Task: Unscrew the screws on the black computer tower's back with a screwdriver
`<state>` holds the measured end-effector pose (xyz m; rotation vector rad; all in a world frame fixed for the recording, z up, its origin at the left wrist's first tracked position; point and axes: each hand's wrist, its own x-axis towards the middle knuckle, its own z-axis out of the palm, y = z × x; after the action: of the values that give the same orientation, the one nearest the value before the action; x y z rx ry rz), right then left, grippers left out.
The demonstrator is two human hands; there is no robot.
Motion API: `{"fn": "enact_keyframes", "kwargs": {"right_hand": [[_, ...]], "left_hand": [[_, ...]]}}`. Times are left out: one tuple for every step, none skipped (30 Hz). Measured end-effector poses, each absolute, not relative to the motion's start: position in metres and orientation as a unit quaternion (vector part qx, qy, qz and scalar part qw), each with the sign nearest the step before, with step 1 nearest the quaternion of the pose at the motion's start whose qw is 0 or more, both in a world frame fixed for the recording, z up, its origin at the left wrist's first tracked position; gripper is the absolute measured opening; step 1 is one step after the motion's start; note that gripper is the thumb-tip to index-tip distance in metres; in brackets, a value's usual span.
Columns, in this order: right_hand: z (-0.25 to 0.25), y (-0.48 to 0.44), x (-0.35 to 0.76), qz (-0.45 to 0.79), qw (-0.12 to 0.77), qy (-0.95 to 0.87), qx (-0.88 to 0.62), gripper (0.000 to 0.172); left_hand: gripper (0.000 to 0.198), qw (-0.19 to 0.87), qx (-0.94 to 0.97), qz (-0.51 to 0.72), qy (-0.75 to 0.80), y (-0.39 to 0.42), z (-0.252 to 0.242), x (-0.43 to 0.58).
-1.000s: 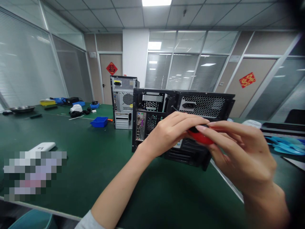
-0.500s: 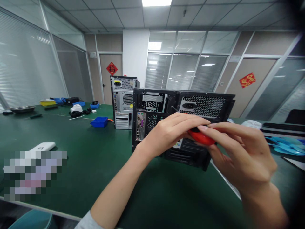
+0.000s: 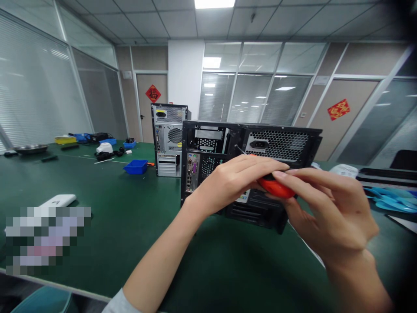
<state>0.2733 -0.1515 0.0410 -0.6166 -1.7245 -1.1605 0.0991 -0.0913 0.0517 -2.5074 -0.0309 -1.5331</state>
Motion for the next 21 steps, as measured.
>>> {"fn": "enact_keyframes", "kwargs": {"right_hand": [[0.041,-0.151,0.273,-0.474,0.467,-0.703,-0.251,0.073],[0.041,-0.151,0.274,-0.475,0.467,-0.702,-0.25,0.073],[0.041,-0.151,0.274,-0.478,0.467,-0.701,-0.249,0.073],[0.041,-0.151,0.274,-0.481,0.467,-0.7,-0.248,0.072],[0.041,-0.151,0.274,-0.484,0.466,-0.698,-0.248,0.072],[0.041,-0.151,0.274,-0.489,0.465,-0.696,-0.246,0.071],[0.041,-0.15,0.274,-0.496,0.464,-0.692,-0.245,0.07],[0.041,-0.15,0.273,-0.503,0.462,-0.689,-0.243,0.068],[0.041,-0.15,0.273,-0.509,0.46,-0.687,-0.239,0.065],[0.041,-0.15,0.272,-0.511,0.458,-0.688,-0.235,0.064],[0.041,-0.149,0.272,-0.513,0.456,-0.69,-0.23,0.062],[0.041,-0.149,0.272,-0.513,0.453,-0.693,-0.227,0.061],[0.041,-0.149,0.271,-0.51,0.449,-0.698,-0.225,0.059],[0.041,-0.149,0.271,-0.508,0.445,-0.702,-0.224,0.057],[0.041,-0.149,0.271,-0.51,0.441,-0.704,-0.224,0.055],[0.041,-0.149,0.271,-0.513,0.438,-0.703,-0.225,0.053],[0.041,-0.148,0.271,-0.517,0.436,-0.701,-0.226,0.051],[0.041,-0.148,0.272,-0.519,0.436,-0.7,-0.227,0.05],[0.041,-0.148,0.272,-0.522,0.436,-0.698,-0.226,0.05],[0.042,-0.148,0.272,-0.523,0.438,-0.697,-0.222,0.052],[0.042,-0.148,0.272,-0.521,0.441,-0.698,-0.216,0.054]], "left_hand": [[0.027,0.101,-0.849,-0.519,-0.01,-0.091,0.052,0.099],[0.027,0.101,-0.849,-0.518,-0.011,-0.091,0.052,0.099],[0.027,0.099,-0.85,-0.517,-0.011,-0.091,0.052,0.099],[0.028,0.096,-0.852,-0.515,-0.011,-0.091,0.052,0.099],[0.029,0.093,-0.853,-0.514,-0.012,-0.091,0.052,0.099],[0.03,0.09,-0.854,-0.512,-0.013,-0.091,0.052,0.099],[0.03,0.088,-0.854,-0.512,-0.016,-0.091,0.051,0.098],[0.03,0.088,-0.854,-0.513,-0.02,-0.091,0.051,0.097],[0.03,0.09,-0.853,-0.513,-0.024,-0.09,0.051,0.096],[0.03,0.095,-0.852,-0.514,-0.028,-0.089,0.051,0.095],[0.03,0.101,-0.85,-0.516,-0.032,-0.089,0.051,0.094],[0.031,0.109,-0.848,-0.517,-0.035,-0.088,0.051,0.093],[0.032,0.117,-0.846,-0.519,-0.041,-0.087,0.052,0.092],[0.033,0.127,-0.844,-0.519,-0.051,-0.087,0.052,0.091],[0.034,0.135,-0.841,-0.52,-0.064,-0.087,0.052,0.09],[0.034,0.142,-0.84,-0.518,-0.08,-0.087,0.053,0.089],[0.035,0.147,-0.839,-0.515,-0.096,-0.087,0.053,0.089],[0.036,0.149,-0.838,-0.513,-0.11,-0.087,0.054,0.088],[0.038,0.148,-0.839,-0.509,-0.123,-0.088,0.054,0.088],[0.039,0.144,-0.839,-0.507,-0.137,-0.088,0.055,0.087],[0.04,0.138,-0.839,-0.504,-0.153,-0.089,0.055,0.087]]}}
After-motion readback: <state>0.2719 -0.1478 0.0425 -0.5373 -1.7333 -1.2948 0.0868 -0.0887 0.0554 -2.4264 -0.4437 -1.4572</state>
